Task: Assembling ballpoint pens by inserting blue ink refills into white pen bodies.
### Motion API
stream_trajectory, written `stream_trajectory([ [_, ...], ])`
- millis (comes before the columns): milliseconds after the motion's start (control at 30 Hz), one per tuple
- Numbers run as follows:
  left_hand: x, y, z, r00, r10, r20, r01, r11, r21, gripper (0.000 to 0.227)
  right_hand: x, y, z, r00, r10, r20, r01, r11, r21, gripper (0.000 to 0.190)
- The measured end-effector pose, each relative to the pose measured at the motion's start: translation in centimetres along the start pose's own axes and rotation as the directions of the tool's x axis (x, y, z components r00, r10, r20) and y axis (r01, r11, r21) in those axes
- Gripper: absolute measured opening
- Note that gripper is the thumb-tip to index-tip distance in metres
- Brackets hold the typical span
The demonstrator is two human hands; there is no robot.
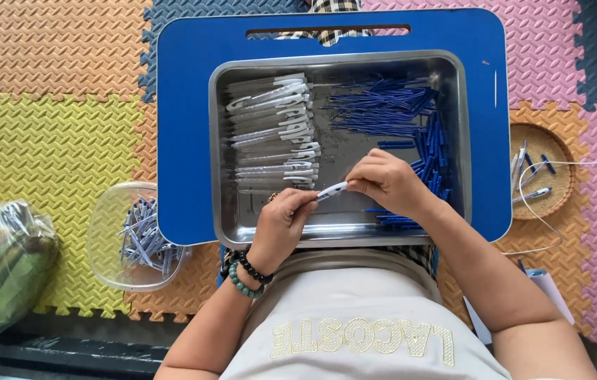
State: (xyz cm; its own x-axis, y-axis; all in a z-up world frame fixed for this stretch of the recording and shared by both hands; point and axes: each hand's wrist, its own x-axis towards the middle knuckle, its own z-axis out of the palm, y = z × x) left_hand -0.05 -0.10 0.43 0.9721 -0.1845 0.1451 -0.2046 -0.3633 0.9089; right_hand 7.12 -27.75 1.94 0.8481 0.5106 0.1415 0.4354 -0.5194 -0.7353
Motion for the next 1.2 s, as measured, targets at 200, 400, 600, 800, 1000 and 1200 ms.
stream_trajectory([
  [200, 0.2, 0.2, 0.0, 1.0, 0.023, -0.017, -0.023, 1.0, -0.015, 0.019, 0.4, -1.1, -0.3, 0.998, -0.023, -0.055, 0.025, 0.999, 0.027, 0.013],
  [400, 0.1, 0.2, 0.1, 1.0, 0.004, -0.021, -0.005, 0.998, -0.055, 0.019, 0.5, -0.8, 0.4, 0.999, 0.038, -0.014, -0.037, 0.998, 0.046, 0.04],
  [600, 0.3, 0.1, 0.1, 0.999, 0.036, -0.038, -0.038, 0.998, -0.055, 0.018, 0.7, -0.9, 0.1, 0.995, 0.101, 0.023, -0.102, 0.992, 0.076, 0.048],
  [800, 0.4, 0.3, 0.2, 0.998, 0.047, -0.046, -0.05, 0.996, -0.07, 0.019, 0.7, -1.0, 0.2, 0.995, 0.099, 0.014, -0.1, 0.994, 0.043, 0.056],
  [1000, 0.5, 1.1, 0.2, 0.997, 0.026, -0.073, -0.031, 0.997, -0.07, 0.021, 0.4, 0.0, 0.7, 0.998, 0.051, -0.045, -0.049, 0.998, 0.047, 0.045],
  [1200, 0.6, 1.5, 0.0, 0.997, 0.017, -0.076, -0.02, 0.999, -0.048, 0.022, 0.6, -1.8, 0.0, 0.976, -0.083, -0.201, 0.063, 0.992, -0.108, 0.024],
])
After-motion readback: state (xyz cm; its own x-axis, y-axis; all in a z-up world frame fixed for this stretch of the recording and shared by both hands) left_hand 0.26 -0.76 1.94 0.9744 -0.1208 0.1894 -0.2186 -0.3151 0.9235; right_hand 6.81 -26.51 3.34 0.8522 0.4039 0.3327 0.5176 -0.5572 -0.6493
